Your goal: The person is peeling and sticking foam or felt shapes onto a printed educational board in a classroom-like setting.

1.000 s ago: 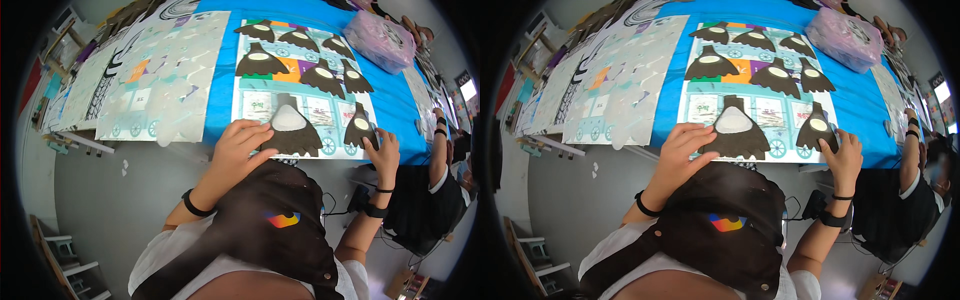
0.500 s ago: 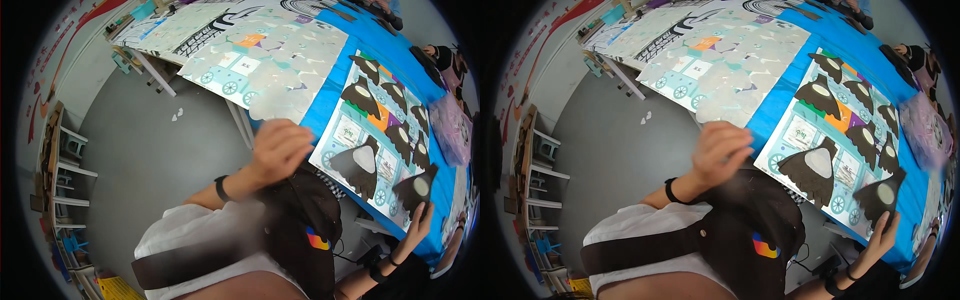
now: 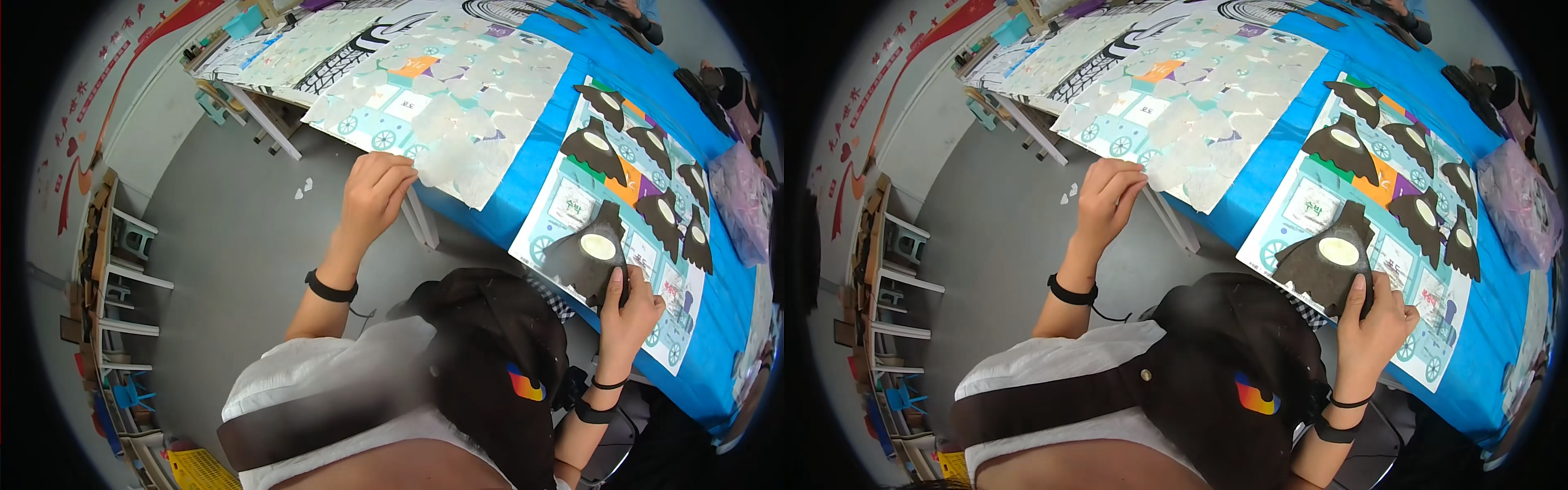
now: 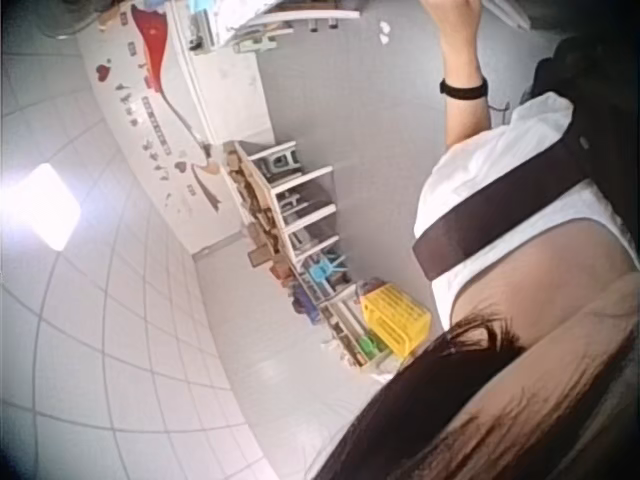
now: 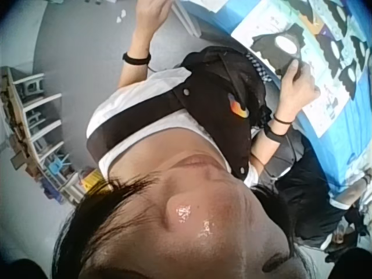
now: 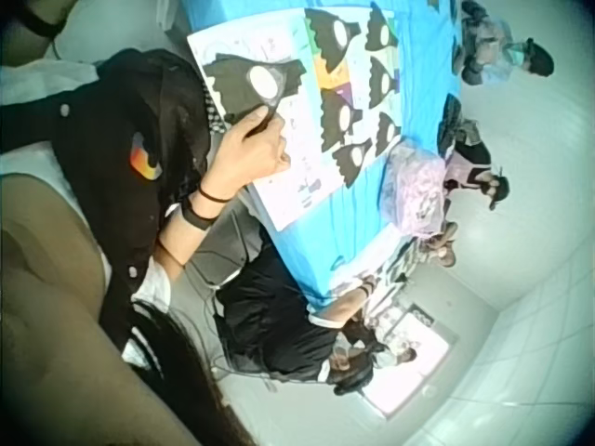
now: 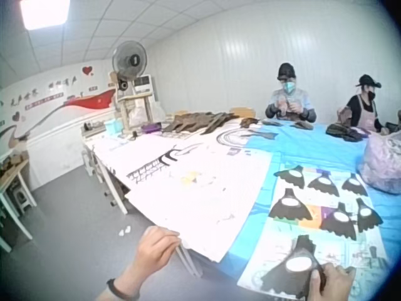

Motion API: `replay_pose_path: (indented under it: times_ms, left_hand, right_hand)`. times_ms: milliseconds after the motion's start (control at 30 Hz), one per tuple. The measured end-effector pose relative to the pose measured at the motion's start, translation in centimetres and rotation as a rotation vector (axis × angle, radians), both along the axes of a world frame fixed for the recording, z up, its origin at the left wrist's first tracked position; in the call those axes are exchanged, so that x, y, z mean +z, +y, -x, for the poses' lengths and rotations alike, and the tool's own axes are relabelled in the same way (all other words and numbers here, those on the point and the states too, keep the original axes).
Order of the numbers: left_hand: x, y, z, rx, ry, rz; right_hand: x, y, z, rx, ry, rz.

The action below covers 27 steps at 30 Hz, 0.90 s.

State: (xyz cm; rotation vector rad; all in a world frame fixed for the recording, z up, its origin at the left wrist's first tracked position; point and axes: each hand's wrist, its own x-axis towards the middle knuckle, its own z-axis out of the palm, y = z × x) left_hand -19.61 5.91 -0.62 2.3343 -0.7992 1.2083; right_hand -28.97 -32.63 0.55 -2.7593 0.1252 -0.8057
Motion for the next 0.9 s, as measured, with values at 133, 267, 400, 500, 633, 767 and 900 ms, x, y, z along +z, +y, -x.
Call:
replay_pose_path:
  times_ms: [133, 267, 400, 500, 633, 767, 900]
  left_hand:
    - [0.7, 0.0, -0.5, -0.051, 0.098, 0.085]
    - [2.0, 0.1, 0.0, -0.210, 0.206, 0.017]
    - [1.0, 1.2, -2.0, -0.211, 0.137, -0.131]
    - [0.8, 1.1, -2.7, -0.243, 0.168, -0.024]
    - [0.8, -0.6, -3.3, -0.077, 0.355, 0.330]
    - [0.8, -1.0, -4.9, -0.063, 0.479, 0.752]
    - [2.2, -2.0, -4.4, 0.098, 0.265, 0.748]
  right_hand:
    - [0.4, -0.4, 0.7, -0.009, 0.080, -0.126]
    - [-0.2, -2.1, 1.6, 0.020, -0.009, -0.284]
    - [0.0, -1.5, 1.8, 0.009, -0.144, -0.453]
    - [-0.4, -1.0, 2.0, 0.020, -0.203, -0.480]
    - [-0.4, -0.7, 2.3, -0.011, -0.201, -0.546]
    - [-0.5, -1.1, 2.9, -0.015, -0.155, -0.485]
    - [0.0, -1.1, 2.9, 0.095, -0.161, -0.339]
